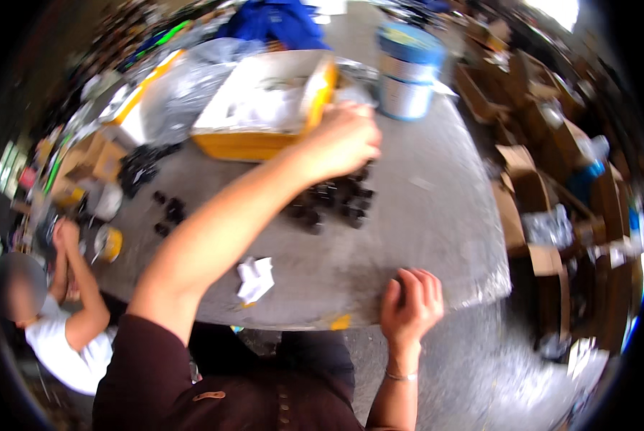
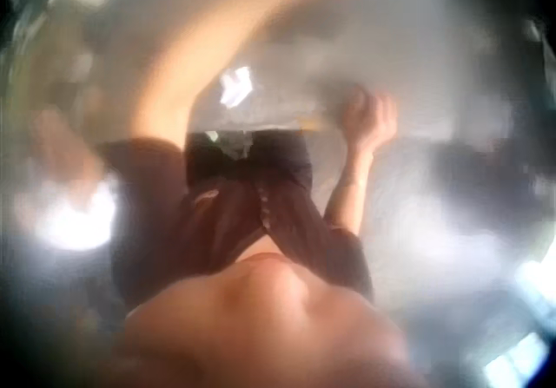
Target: The person wipes a black cylindrical component with a cloth, applies a green substance to the interior using a small stick, and joins it with another black part.
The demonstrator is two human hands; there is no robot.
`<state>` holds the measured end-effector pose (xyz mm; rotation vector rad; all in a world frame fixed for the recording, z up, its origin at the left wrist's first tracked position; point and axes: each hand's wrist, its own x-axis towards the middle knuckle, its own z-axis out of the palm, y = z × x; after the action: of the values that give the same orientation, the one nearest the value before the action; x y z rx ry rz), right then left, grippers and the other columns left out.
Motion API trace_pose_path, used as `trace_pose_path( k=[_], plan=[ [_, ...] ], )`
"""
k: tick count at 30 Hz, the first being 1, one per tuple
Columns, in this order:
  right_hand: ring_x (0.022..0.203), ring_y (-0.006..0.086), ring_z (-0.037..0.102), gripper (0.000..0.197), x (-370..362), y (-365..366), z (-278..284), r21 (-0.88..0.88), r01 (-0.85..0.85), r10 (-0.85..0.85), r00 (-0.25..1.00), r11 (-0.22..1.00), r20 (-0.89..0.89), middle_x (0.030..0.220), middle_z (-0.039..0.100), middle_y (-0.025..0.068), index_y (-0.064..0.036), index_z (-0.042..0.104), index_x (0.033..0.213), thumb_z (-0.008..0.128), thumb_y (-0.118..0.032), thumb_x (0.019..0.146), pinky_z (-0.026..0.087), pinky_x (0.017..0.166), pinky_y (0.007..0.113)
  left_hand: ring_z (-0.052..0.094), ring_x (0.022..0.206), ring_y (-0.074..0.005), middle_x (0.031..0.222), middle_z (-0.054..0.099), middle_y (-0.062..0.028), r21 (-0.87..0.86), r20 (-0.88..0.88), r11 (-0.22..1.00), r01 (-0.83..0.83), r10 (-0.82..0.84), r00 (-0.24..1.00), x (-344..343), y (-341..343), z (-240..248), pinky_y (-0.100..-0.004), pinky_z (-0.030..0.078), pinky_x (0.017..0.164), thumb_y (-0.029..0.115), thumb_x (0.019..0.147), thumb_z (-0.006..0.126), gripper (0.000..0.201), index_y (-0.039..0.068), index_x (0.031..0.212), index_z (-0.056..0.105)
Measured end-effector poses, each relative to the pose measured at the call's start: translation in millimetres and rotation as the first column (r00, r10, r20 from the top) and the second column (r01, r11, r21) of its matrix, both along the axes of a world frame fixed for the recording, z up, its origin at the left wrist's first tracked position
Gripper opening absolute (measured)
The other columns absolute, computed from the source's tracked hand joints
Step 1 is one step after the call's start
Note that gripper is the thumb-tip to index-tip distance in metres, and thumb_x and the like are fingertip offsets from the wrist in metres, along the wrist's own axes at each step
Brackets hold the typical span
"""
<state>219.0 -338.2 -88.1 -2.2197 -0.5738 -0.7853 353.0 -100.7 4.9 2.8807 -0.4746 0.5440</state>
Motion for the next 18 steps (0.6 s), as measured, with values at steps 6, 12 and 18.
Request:
trace_pose_path(
  k=[6, 12, 18],
  plan=[
    [0.085, 0.0335, 0.059, 0.01, -6.4, -12.5, -10.1, -0.012, 0.04, -0.041, 0.999, 0.999, -0.031, 0.089, 0.063, 0.0159, 0.0017, 0.063, 0.091, 0.059, -0.005, 0.085, 0.049, 0.076, 0.042, 0.05, 0.093, -0.025, 0.088, 0.053, -0.0065, -0.162, 0.402, 0.987, 0.016, 0.051, 0.914, -79.2, -8.6, 41.2, -0.0435, 0.038, 0.081, 0.017, 0.073, 0.074, 0.012, 0.008, 0.069, 0.067],
    [0.087, 0.0315, 0.058, 0.012, -6.7, -9.2, -14.9, -0.083, 0.015, -0.018, 0.999, 0.996, -0.035, 0.092, 0.061, 0.0144, 0.002, 0.062, 0.096, 0.058, -0.006, 0.088, 0.048, 0.079, 0.04, 0.05, 0.096, -0.0206, 0.094, 0.053, -0.0022, -0.342, 0.337, 0.928, -0.148, 0.268, 0.903, -239.6, 68.1, 17.3, -0.0395, 0.036, 0.085, 0.015, 0.068, 0.079, 0.021, 0.01, 0.086, 0.07],
    [0.087, 0.0307, 0.058, 0.011, -2.4, -12.9, -18.0, -0.113, 0.06, -0.065, 0.997, 0.992, -0.042, 0.091, 0.06, 0.0139, 0.0025, 0.062, 0.095, 0.058, -0.005, 0.088, 0.047, 0.08, 0.039, 0.052, 0.097, -0.0226, 0.096, 0.059, -0.001, -0.273, 0.208, 0.734, -0.621, 0.676, 0.707, -320.8, 201.9, -29.5, -0.0381, 0.036, 0.087, 0.016, 0.071, 0.078, 0.019, 0.011, 0.089, 0.072]
  ],
)
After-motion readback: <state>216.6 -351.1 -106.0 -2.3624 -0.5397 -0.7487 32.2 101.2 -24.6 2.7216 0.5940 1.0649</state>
